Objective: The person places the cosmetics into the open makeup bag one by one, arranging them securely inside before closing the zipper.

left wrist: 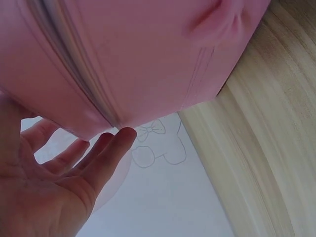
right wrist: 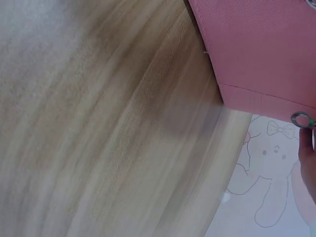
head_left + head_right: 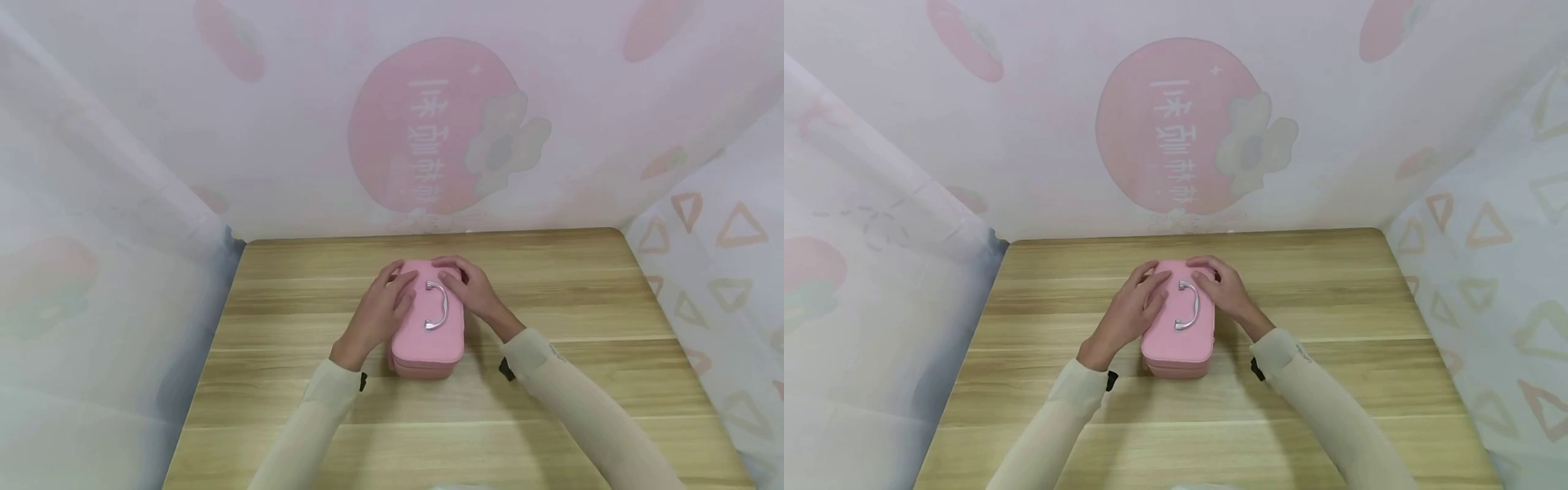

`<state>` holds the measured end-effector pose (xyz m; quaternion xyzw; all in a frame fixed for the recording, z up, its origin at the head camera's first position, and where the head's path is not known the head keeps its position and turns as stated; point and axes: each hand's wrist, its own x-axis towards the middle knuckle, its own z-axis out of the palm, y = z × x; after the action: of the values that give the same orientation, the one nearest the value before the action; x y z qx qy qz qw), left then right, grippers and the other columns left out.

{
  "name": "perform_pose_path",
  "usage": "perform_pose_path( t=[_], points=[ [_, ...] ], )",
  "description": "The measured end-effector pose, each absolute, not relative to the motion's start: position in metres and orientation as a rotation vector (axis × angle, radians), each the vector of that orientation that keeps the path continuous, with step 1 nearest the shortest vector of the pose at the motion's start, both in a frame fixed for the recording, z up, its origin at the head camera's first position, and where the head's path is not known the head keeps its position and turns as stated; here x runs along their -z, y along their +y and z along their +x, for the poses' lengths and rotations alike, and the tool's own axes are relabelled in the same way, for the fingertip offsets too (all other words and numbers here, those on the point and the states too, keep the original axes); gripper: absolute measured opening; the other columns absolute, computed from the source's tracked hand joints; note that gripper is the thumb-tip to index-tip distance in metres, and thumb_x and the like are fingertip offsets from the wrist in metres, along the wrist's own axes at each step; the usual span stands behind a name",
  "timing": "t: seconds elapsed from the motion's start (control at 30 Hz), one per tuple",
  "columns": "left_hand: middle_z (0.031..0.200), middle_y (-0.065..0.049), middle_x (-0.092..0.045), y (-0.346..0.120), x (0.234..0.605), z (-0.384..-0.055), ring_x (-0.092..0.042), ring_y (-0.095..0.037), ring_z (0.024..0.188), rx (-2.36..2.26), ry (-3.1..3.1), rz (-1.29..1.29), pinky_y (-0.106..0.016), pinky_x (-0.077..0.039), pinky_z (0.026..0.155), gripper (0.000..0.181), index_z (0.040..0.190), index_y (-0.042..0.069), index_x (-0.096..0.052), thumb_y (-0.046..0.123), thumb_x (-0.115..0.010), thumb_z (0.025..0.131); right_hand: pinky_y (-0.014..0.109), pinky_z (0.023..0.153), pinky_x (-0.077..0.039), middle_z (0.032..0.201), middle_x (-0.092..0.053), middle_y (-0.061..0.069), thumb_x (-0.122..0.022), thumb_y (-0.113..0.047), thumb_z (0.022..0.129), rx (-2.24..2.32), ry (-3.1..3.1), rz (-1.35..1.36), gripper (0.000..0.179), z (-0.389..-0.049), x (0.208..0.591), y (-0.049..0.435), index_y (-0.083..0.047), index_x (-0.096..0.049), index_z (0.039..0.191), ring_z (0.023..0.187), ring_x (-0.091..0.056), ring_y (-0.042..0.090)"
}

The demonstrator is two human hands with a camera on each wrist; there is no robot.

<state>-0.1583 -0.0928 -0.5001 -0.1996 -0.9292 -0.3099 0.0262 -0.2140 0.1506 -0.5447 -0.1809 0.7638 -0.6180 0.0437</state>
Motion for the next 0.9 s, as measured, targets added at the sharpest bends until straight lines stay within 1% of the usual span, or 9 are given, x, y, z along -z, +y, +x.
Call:
perform_pose_path(
  t=[0.13,0.23,0.33,0.47,0.57,0.73,0.83,0.9],
  points=[
    [0.174,-0.016,-0.038,-0.093,0.5,-0.156,-0.058,-0.035,0.145,0.949,-2.855,-0.633,-0.051,-0.055,0.114,0.045,0.156,0.012,-0.06,0.024,-0.06,0.113,0.017,0.098,-0.055,0.15,-0.066,0.01,-0.065,-0.019,0.11,1.885,2.395,-0.46,0.029,-0.21,0.545,0.153,-0.012,-0.072,0.137,0.132,-0.064,0.027],
    [0.173,-0.015,-0.041,-0.093,0.499,-0.154,-0.059,-0.034,0.144,0.953,-2.852,-0.623,-0.052,-0.055,0.114,0.045,0.155,0.013,-0.061,0.024,-0.061,0.112,0.018,0.095,-0.056,0.15,-0.065,0.009,-0.066,-0.021,0.11,1.892,2.421,-0.413,0.029,-0.207,0.546,0.154,-0.014,-0.072,0.137,0.128,-0.065,0.025],
    [0.172,-0.014,-0.042,-0.094,0.499,-0.15,-0.059,-0.034,0.144,0.967,-2.86,-0.599,-0.053,-0.054,0.115,0.044,0.155,0.015,-0.062,0.025,-0.061,0.112,0.019,0.09,-0.058,0.149,-0.065,0.009,-0.068,-0.022,0.109,1.906,2.444,-0.372,0.029,-0.204,0.546,0.154,-0.015,-0.072,0.136,0.123,-0.066,0.027],
    [0.171,-0.014,-0.043,-0.094,0.5,-0.146,-0.058,-0.034,0.144,0.981,-2.863,-0.571,-0.054,-0.053,0.115,0.044,0.154,0.016,-0.062,0.028,-0.061,0.112,0.022,0.09,-0.059,0.147,-0.066,0.01,-0.069,-0.021,0.108,1.926,2.489,-0.335,0.028,-0.2,0.546,0.154,-0.013,-0.073,0.135,0.122,-0.067,0.029],
    [0.171,-0.014,-0.044,-0.094,0.5,-0.143,-0.057,-0.035,0.145,0.988,-2.865,-0.548,-0.056,-0.054,0.115,0.044,0.154,0.016,-0.062,0.028,-0.061,0.111,0.029,0.096,-0.059,0.145,-0.068,0.008,-0.069,-0.023,0.108,1.926,2.544,-0.308,0.027,-0.198,0.545,0.152,-0.014,-0.073,0.133,0.125,-0.066,0.029],
    [0.17,-0.015,-0.045,-0.095,0.498,-0.14,-0.057,-0.036,0.145,1.001,-2.869,-0.513,-0.058,-0.054,0.114,0.044,0.154,0.016,-0.063,0.027,-0.063,0.111,0.049,0.106,-0.057,0.143,-0.069,0.008,-0.07,-0.024,0.107,1.929,2.625,-0.274,0.025,-0.194,0.546,0.15,-0.015,-0.074,0.13,0.129,-0.065,0.031],
    [0.169,-0.015,-0.046,-0.096,0.497,-0.138,-0.057,-0.037,0.146,0.998,-2.861,-0.498,-0.06,-0.055,0.112,0.044,0.153,0.016,-0.063,0.027,-0.063,0.11,0.054,0.11,-0.056,0.142,-0.07,0.01,-0.069,-0.023,0.107,1.927,2.671,-0.256,0.027,-0.192,0.547,0.148,-0.014,-0.073,0.131,0.132,-0.065,0.033],
    [0.169,-0.015,-0.046,-0.097,0.497,-0.137,-0.057,-0.037,0.146,0.995,-2.857,-0.491,-0.06,-0.055,0.111,0.044,0.153,0.015,-0.064,0.027,-0.064,0.11,0.055,0.111,-0.056,0.141,-0.07,0.01,-0.069,-0.023,0.106,1.933,2.698,-0.235,0.027,-0.19,0.548,0.148,-0.013,-0.073,0.131,0.133,-0.065,0.034]
  ],
)
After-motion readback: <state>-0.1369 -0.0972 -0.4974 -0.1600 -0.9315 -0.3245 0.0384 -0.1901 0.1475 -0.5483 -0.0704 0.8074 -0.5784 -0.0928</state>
